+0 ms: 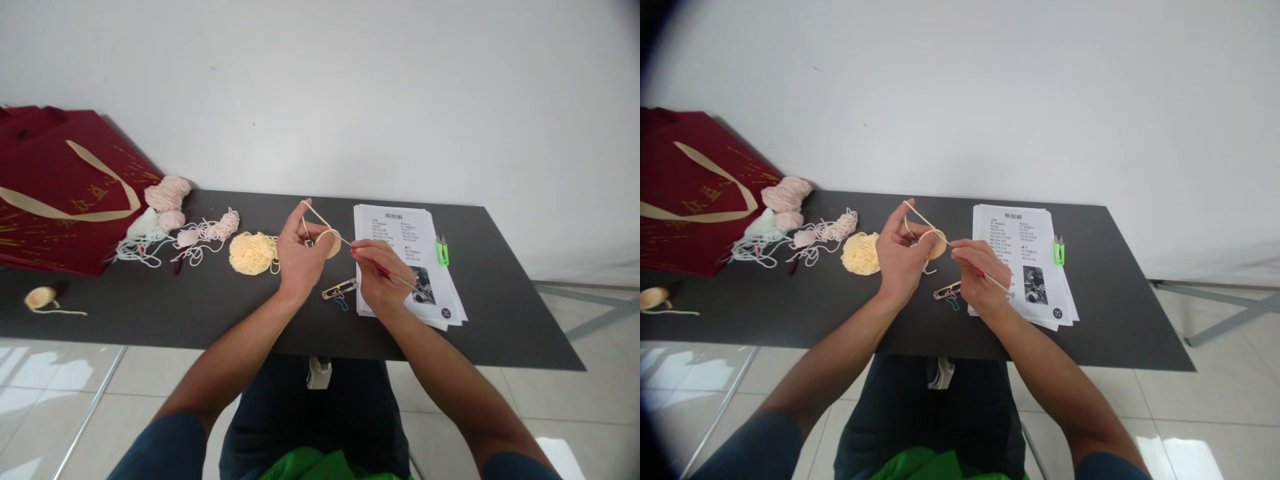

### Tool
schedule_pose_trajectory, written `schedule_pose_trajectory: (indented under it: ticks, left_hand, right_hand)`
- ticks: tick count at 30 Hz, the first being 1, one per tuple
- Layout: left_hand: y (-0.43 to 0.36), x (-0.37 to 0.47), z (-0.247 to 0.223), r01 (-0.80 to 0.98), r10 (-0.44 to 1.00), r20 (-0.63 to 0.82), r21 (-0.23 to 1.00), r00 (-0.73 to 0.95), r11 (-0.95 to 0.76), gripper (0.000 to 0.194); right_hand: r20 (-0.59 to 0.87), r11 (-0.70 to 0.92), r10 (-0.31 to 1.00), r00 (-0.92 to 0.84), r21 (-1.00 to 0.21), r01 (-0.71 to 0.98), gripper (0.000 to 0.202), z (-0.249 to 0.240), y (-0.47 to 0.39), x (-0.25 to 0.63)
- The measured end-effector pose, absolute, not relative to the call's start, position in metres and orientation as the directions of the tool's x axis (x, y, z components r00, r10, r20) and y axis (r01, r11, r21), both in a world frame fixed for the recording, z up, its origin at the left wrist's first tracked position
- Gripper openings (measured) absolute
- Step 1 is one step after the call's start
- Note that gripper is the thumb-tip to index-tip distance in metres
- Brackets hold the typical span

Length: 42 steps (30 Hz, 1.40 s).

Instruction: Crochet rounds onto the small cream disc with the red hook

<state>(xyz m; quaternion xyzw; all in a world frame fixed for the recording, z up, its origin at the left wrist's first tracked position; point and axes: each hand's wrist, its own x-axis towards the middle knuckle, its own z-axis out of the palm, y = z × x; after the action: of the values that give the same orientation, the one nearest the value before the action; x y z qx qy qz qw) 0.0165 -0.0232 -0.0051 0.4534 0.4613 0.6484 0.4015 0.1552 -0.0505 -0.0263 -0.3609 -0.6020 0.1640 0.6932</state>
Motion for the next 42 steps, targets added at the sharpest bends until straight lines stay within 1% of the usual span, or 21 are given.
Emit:
schedule_pose_trajectory:
  ticks: [3,7,9,14,16,18,22,24,26,28,29,31,32,34,38,40,42]
  left_hand:
    - [-0.020,0.016,-0.008,-0.161,0.945,0.177,0.960,-0.275,-0.227,0.069]
    - [-0.017,0.017,-0.010,-0.244,0.956,0.110,0.953,-0.273,-0.179,0.071]
    - [-0.017,0.018,-0.008,-0.283,0.963,0.082,0.946,-0.259,-0.156,0.075]
    - [-0.019,0.020,0.001,-0.452,0.983,-0.046,0.891,-0.175,-0.039,0.091]
    - [-0.019,0.019,0.003,-0.505,0.986,-0.083,0.863,-0.144,-0.001,0.093]
    - [-0.019,0.018,0.004,-0.548,0.988,-0.105,0.836,-0.115,0.025,0.094]
    - [-0.016,0.015,0.005,-0.611,0.990,-0.134,0.788,-0.049,0.077,0.097]
    - [-0.016,0.013,0.005,-0.615,0.991,-0.130,0.784,-0.030,0.084,0.101]
    - [-0.015,0.011,0.005,-0.595,0.994,-0.113,0.799,-0.014,0.083,0.105]
    - [-0.016,0.010,0.005,-0.563,0.996,-0.091,0.823,0.009,0.080,0.107]
    - [-0.016,0.010,0.005,-0.542,0.997,-0.080,0.837,0.019,0.078,0.108]
    - [-0.017,0.009,0.005,-0.493,0.998,-0.061,0.867,0.033,0.069,0.110]
    - [-0.017,0.009,0.005,-0.466,0.998,-0.055,0.882,0.037,0.066,0.111]
    - [-0.018,0.009,0.005,-0.413,0.998,-0.051,0.909,0.034,0.061,0.111]
    - [-0.019,0.011,0.003,-0.311,0.999,-0.025,0.950,-0.033,0.013,0.106]
    - [-0.019,0.012,0.001,-0.250,0.996,0.024,0.967,-0.081,-0.044,0.100]
    - [-0.020,0.012,-0.001,-0.186,0.988,0.093,0.976,-0.124,-0.115,0.095]
  right_hand:
    - [0.762,0.723,0.632,0.143,-0.646,0.246,0.030,-0.029,-0.050,0.157]
    - [0.745,0.702,0.657,0.115,-0.660,0.268,0.036,-0.036,-0.049,0.157]
    - [0.740,0.695,0.665,0.105,-0.664,0.278,0.037,-0.039,-0.048,0.157]
    - [0.753,0.700,0.652,0.090,-0.643,0.313,0.045,-0.043,-0.047,0.156]
    - [0.751,0.693,0.655,0.087,-0.643,0.326,0.046,-0.043,-0.047,0.156]
    - [0.742,0.690,0.663,0.098,-0.656,0.305,0.043,-0.041,-0.047,0.156]
    - [0.662,0.639,0.734,0.155,-0.749,0.173,0.026,-0.033,-0.044,0.156]
    - [0.572,0.569,0.803,0.171,-0.819,0.069,0.021,-0.030,-0.041,0.158]
    - [0.462,0.489,0.859,0.220,-0.869,-0.083,0.021,-0.028,-0.037,0.160]
    - [0.390,0.438,0.894,0.220,-0.865,-0.246,0.021,-0.027,-0.032,0.164]
    - [0.375,0.422,0.905,0.201,-0.854,-0.304,0.018,-0.027,-0.030,0.166]
    - [0.384,0.418,0.909,0.165,-0.838,-0.352,0.011,-0.026,-0.027,0.169]
    - [0.400,0.430,0.903,0.156,-0.835,-0.343,0.010,-0.024,-0.026,0.171]
    - [0.444,0.472,0.882,0.159,-0.840,-0.269,0.012,-0.022,-0.027,0.175]
    - [0.547,0.563,0.815,0.189,-0.826,-0.035,0.013,-0.018,-0.034,0.176]
    - [0.592,0.597,0.782,0.196,-0.802,0.039,0.012,-0.019,-0.038,0.174]
    - [0.613,0.613,0.765,0.199,-0.787,0.065,0.012,-0.019,-0.041,0.171]
